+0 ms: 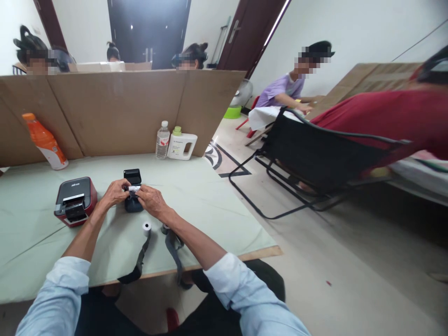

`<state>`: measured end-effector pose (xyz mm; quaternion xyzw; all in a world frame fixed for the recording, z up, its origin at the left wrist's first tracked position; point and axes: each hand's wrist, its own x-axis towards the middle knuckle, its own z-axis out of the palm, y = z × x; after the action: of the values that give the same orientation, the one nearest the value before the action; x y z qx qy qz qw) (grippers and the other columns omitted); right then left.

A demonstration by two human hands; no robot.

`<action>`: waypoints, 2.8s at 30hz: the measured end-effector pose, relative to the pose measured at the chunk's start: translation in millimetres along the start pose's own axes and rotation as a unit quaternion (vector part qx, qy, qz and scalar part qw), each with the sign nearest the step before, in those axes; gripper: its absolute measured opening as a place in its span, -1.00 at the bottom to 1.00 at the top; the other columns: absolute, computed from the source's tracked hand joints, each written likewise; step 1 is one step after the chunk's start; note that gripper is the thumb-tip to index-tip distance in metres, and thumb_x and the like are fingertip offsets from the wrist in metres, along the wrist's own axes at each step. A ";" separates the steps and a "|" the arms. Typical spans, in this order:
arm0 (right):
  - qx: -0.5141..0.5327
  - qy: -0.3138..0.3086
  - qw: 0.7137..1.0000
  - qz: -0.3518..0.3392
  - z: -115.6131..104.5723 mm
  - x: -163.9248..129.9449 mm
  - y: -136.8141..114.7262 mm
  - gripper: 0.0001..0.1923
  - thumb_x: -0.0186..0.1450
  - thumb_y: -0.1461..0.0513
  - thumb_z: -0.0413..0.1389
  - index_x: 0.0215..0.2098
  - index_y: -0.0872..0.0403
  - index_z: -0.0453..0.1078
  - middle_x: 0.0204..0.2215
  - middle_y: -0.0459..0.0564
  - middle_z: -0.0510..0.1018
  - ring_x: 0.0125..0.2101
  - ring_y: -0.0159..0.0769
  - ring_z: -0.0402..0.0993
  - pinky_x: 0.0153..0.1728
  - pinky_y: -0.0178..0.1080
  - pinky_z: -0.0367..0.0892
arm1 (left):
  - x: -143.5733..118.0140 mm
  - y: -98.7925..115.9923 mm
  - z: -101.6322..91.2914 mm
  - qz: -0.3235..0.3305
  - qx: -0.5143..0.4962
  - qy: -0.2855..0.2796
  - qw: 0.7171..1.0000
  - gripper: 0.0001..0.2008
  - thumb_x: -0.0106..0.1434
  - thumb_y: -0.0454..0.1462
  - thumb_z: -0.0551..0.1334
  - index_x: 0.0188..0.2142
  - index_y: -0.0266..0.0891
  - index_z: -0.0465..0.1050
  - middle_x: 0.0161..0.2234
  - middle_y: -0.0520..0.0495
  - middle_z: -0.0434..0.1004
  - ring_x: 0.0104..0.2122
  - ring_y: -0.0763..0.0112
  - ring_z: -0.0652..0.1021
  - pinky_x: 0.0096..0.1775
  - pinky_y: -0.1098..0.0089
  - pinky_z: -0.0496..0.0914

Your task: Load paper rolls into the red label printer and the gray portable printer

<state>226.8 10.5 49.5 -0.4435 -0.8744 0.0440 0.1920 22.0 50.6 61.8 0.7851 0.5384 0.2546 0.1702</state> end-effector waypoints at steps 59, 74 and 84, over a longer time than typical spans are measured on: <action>-0.029 0.012 0.997 -0.070 8.9 7.9 -0.7 -0.76 0.52 0.23 0.06 -0.19 0.07 0.58 -0.18 0.09 0.54 -0.15 -0.21 0.37 -0.19 -0.24 0.26 | -1.9 -11.8 13.4 -0.024 0.012 0.062 0.998 -0.70 0.16 -0.34 0.19 -0.20 -0.17 0.68 -0.07 -0.19 0.63 0.01 0.10 0.55 0.20 0.12 0.38; -0.026 0.019 0.996 -0.087 10.2 3.0 -0.5 -0.77 0.49 0.27 0.09 -0.28 0.09 0.56 -0.23 0.06 0.54 -0.21 -0.25 0.37 -0.24 -0.25 0.21 | 33.5 -35.8 34.3 -0.146 -0.204 0.132 0.959 -0.33 0.03 -0.34 0.18 0.19 -0.39 0.44 0.01 -0.28 0.62 -0.07 0.15 0.64 -0.04 0.19 0.56; -0.031 0.017 0.996 -0.083 11.7 -0.5 -0.2 -0.80 0.48 0.27 0.10 -0.24 0.08 0.56 -0.21 0.05 0.54 -0.22 -0.27 0.38 -0.23 -0.26 0.21 | -5.1 -43.7 20.3 0.032 -0.104 0.055 0.993 -0.52 0.11 -0.35 0.16 0.01 -0.20 0.64 0.16 -0.21 0.54 0.19 0.15 0.52 0.28 0.10 0.36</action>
<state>222.5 11.1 38.6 -0.3758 -0.9058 -0.0062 0.1958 -0.8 61.9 20.6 0.7649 0.4920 0.3575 0.2123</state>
